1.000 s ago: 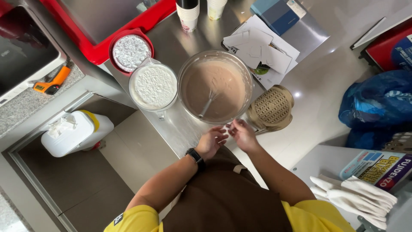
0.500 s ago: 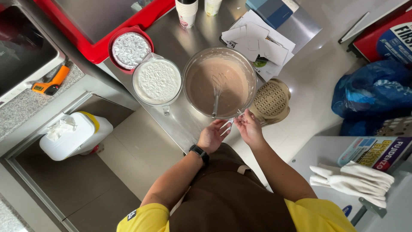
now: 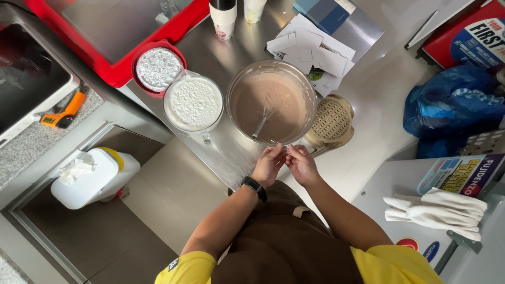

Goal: Whisking a liquid mixture in a large bowl and then washing the whisk in a sink.

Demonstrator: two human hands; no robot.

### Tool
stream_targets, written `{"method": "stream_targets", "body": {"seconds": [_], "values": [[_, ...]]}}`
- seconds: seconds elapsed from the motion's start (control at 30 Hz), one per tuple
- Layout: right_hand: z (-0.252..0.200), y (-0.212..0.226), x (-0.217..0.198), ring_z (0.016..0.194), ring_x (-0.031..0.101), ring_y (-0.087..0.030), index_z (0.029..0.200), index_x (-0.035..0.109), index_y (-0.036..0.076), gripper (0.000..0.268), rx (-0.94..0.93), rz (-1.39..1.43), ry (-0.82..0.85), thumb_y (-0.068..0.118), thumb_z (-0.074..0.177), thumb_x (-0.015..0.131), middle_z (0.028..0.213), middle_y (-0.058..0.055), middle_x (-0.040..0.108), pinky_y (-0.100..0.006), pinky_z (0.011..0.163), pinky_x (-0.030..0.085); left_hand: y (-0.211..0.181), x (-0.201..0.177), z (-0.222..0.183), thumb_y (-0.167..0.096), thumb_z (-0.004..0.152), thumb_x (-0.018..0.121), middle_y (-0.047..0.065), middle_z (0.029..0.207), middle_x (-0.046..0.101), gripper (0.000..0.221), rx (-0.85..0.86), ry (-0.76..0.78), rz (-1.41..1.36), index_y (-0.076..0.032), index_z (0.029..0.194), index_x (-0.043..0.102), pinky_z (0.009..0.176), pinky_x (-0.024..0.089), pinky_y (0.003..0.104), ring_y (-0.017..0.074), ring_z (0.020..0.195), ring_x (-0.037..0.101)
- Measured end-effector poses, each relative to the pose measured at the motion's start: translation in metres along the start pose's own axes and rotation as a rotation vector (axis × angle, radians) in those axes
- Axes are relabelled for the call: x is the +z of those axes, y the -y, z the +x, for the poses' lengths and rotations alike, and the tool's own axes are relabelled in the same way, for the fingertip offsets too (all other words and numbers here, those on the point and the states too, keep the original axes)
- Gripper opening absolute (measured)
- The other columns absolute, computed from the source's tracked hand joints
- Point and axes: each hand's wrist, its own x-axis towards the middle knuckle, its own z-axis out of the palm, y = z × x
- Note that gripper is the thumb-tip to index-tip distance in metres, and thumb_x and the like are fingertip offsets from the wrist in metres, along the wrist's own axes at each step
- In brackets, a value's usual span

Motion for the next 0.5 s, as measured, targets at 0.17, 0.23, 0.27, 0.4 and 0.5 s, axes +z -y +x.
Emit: {"method": "stream_targets", "body": {"seconds": [0.17, 0.23, 0.27, 0.4, 0.5], "values": [[-0.014, 0.007, 0.007, 0.082, 0.064, -0.011, 0.086, 0.057, 0.024, 0.021, 0.049, -0.042, 0.063, 0.027, 0.096, 0.075, 0.09, 0.005, 0.073, -0.024, 0.077, 0.052, -0.005, 0.015, -0.013, -0.025, 0.098, 0.071, 0.005, 0.093, 0.072, 0.021, 0.063, -0.1, 0.273, -0.007, 0.103, 0.062, 0.084, 0.053, 0.03, 0.0152, 0.086, 0.069], [-0.014, 0.013, 0.009, 0.085, 0.064, -0.01, 0.085, 0.057, 0.024, 0.021, 0.08, -0.038, 0.09, 0.029, 0.096, 0.074, 0.092, 0.007, 0.073, -0.025, 0.079, 0.05, -0.001, 0.012, -0.006, -0.022, 0.098, 0.07, 0.009, 0.09, 0.073, 0.021, 0.087, -0.113, 0.296, -0.003, 0.105, 0.064, 0.076, 0.055, 0.027, 0.0159, 0.081, 0.069], [-0.014, 0.015, 0.011, 0.086, 0.066, -0.013, 0.086, 0.06, 0.023, 0.019, 0.123, 0.054, 0.105, 0.031, 0.096, 0.073, 0.093, 0.004, 0.074, -0.028, 0.08, 0.052, -0.004, 0.013, -0.011, -0.022, 0.098, 0.071, 0.01, 0.089, 0.073, 0.024, 0.106, -0.124, 0.336, -0.001, 0.107, 0.063, 0.073, 0.056, 0.026, 0.0164, 0.078, 0.069], [-0.003, 0.029, 0.0, 0.085, 0.069, -0.016, 0.088, 0.065, 0.019, 0.016, 0.253, 0.283, 0.161, 0.03, 0.097, 0.071, 0.089, 0.003, 0.072, -0.03, 0.077, 0.055, 0.01, -0.016, 0.012, -0.019, 0.098, 0.071, 0.014, 0.087, 0.072, 0.025, 0.143, -0.123, 0.416, 0.003, 0.107, 0.064, 0.061, 0.052, 0.025, 0.0173, 0.07, 0.067], [0.003, 0.035, -0.009, 0.091, 0.07, -0.018, 0.091, 0.066, 0.014, 0.015, 0.292, 0.345, 0.157, 0.026, 0.099, 0.07, 0.092, 0.001, 0.072, -0.031, 0.081, 0.056, 0.007, -0.018, 0.004, -0.018, 0.098, 0.07, 0.012, 0.072, 0.061, 0.025, 0.115, -0.104, 0.395, 0.006, 0.098, 0.065, 0.057, 0.048, 0.026, 0.017, 0.061, 0.058]]}}
